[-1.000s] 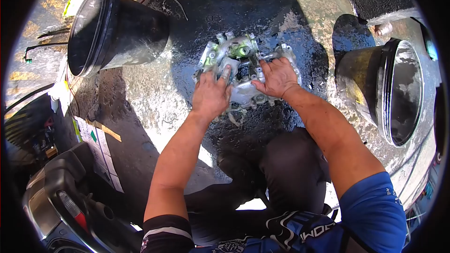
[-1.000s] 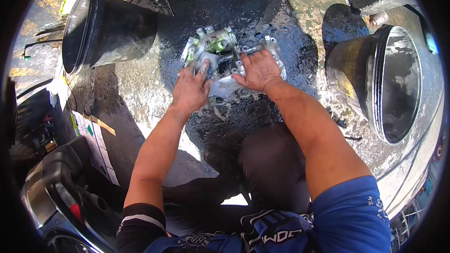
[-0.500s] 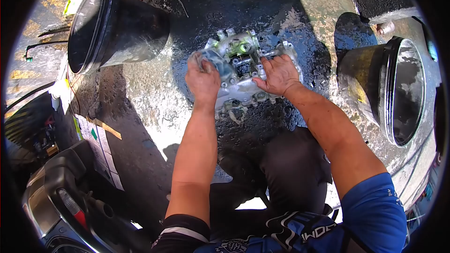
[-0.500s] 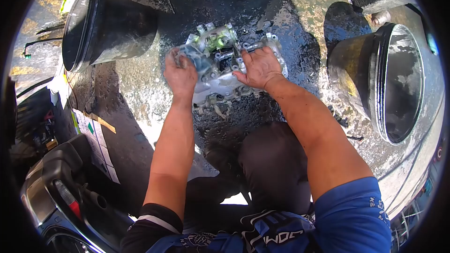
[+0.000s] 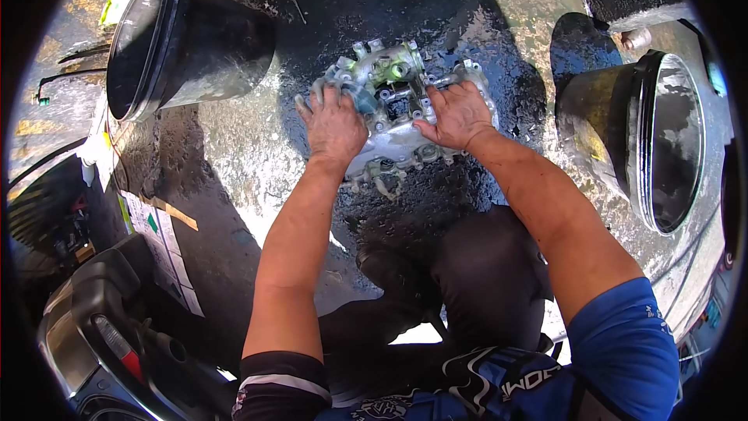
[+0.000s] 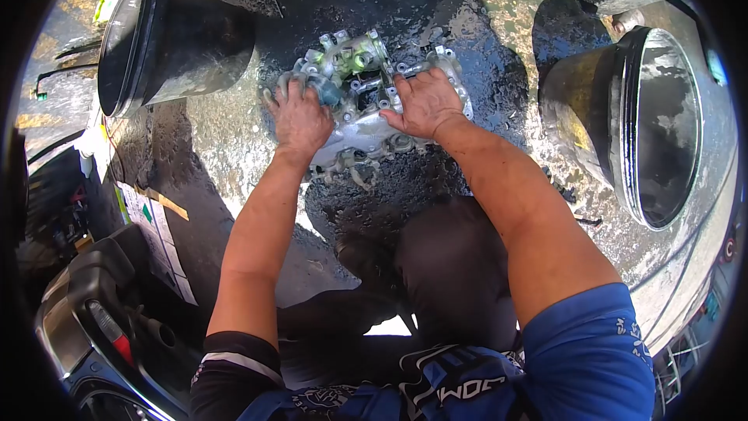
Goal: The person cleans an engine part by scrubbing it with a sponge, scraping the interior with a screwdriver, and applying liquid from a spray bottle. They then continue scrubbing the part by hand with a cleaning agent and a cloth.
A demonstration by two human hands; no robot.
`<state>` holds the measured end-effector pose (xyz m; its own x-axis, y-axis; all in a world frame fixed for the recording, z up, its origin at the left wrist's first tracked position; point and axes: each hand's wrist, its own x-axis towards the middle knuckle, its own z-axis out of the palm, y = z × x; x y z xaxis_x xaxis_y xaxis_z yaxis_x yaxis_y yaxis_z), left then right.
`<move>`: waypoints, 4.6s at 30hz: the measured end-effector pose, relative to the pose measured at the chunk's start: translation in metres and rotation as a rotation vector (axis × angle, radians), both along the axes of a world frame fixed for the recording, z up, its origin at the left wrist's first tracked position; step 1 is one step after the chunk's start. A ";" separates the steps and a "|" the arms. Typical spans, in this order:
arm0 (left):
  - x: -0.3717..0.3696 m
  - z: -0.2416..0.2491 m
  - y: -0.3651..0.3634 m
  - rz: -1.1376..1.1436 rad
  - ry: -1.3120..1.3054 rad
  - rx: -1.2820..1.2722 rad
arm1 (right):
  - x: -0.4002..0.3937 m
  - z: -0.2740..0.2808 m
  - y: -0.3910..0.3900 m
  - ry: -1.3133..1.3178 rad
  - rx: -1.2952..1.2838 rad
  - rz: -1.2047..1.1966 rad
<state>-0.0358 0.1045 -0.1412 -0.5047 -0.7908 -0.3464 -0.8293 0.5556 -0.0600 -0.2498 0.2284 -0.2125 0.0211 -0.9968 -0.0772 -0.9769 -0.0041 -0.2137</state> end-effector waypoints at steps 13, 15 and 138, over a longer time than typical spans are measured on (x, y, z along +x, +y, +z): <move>0.034 -0.014 0.026 -0.257 0.061 0.081 | 0.000 -0.001 -0.001 -0.036 -0.027 0.009; 0.052 -0.003 0.020 -0.305 0.041 0.084 | -0.001 0.000 -0.001 -0.022 -0.016 0.007; 0.048 0.003 0.003 0.563 0.249 0.209 | 0.012 0.003 -0.005 0.048 -0.007 -0.014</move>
<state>0.0122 0.1073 -0.1386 -0.1177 -0.8864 -0.4478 -0.9723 0.0111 0.2336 -0.2374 0.2235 -0.2091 0.0039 -0.9975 -0.0706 -0.9860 0.0079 -0.1663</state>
